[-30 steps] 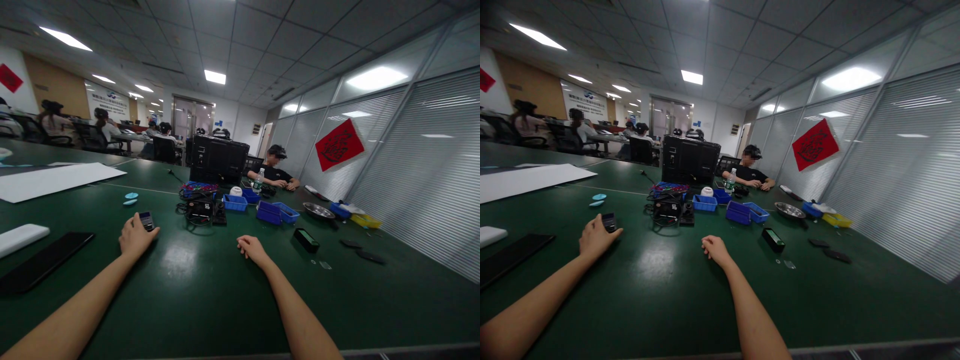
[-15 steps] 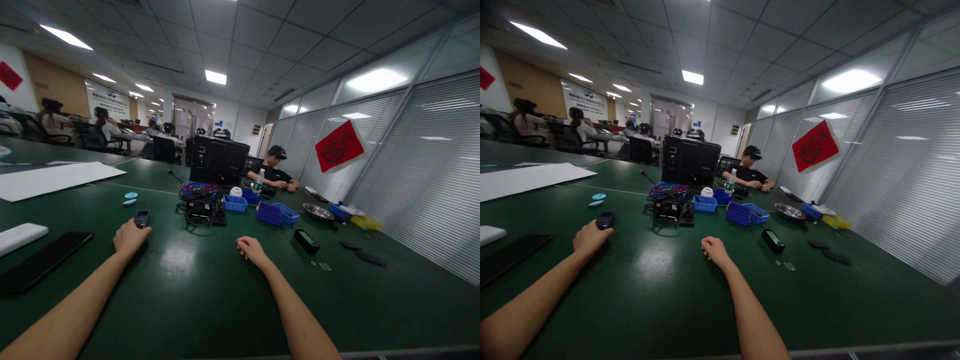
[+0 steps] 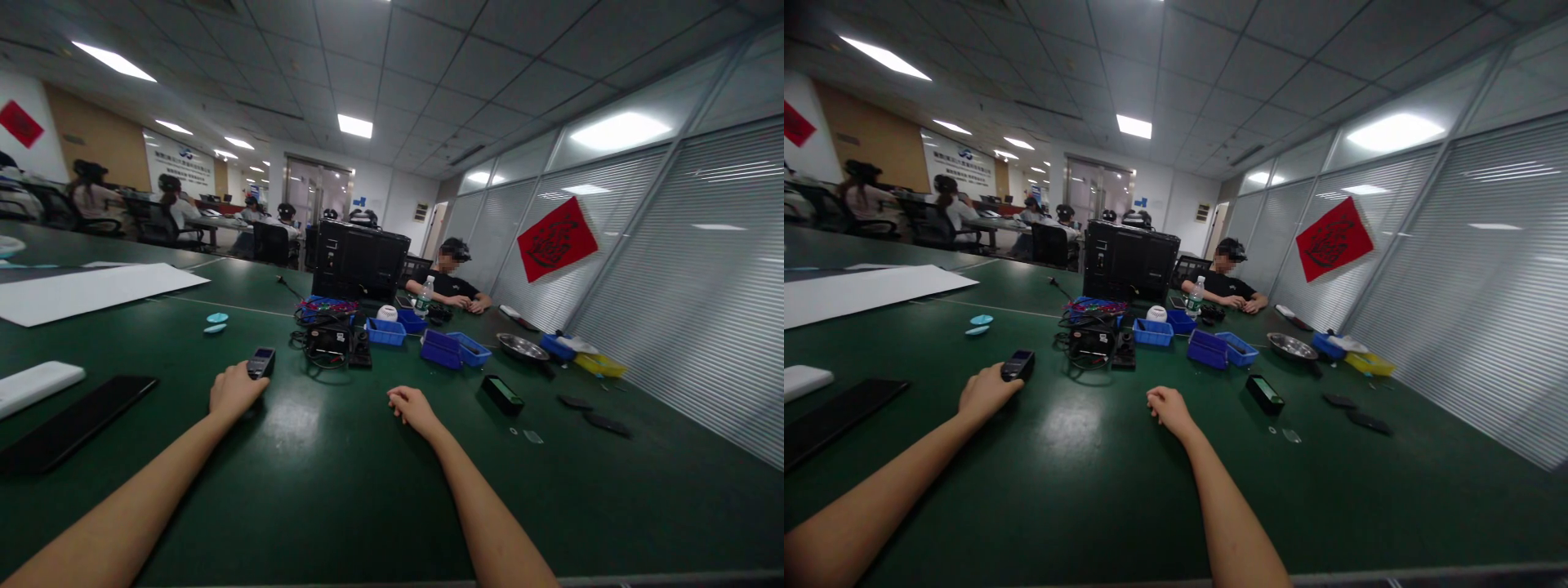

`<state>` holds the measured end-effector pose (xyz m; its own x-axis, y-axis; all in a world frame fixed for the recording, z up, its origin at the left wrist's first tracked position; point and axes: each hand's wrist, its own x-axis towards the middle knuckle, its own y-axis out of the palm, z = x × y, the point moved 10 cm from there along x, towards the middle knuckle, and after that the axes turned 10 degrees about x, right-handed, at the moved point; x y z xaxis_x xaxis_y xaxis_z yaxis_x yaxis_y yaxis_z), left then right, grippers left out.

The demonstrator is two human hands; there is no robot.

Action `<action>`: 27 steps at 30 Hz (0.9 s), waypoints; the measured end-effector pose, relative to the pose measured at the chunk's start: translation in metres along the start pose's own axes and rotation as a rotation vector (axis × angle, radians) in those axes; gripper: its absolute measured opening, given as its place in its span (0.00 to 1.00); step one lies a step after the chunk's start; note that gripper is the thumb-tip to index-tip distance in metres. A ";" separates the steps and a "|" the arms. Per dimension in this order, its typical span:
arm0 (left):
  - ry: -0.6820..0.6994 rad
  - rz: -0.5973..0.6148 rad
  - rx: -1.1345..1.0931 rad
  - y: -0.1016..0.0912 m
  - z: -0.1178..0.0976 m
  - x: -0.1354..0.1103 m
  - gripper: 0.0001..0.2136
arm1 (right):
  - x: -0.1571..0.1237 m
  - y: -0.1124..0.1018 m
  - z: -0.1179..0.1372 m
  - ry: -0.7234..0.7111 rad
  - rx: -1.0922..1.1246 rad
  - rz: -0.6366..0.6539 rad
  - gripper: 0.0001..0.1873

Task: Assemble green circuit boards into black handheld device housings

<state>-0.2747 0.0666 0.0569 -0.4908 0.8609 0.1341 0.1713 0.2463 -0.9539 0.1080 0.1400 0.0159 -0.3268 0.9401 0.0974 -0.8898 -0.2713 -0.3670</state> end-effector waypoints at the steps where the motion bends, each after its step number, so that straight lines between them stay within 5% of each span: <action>1: 0.025 0.003 0.000 0.001 -0.006 -0.003 0.25 | 0.000 0.000 0.000 -0.002 0.000 0.001 0.12; 17: 0.447 -0.021 -0.112 0.021 -0.117 -0.071 0.24 | -0.002 0.002 0.003 -0.001 -0.034 -0.016 0.11; 27: 0.581 0.121 -0.196 0.048 -0.198 -0.112 0.31 | -0.003 0.003 0.005 0.037 -0.055 -0.029 0.10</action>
<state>-0.0427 0.0701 0.0488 0.0773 0.9757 0.2051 0.3774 0.1617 -0.9118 0.1050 0.1350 0.0193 -0.2880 0.9546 0.0754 -0.8796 -0.2326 -0.4150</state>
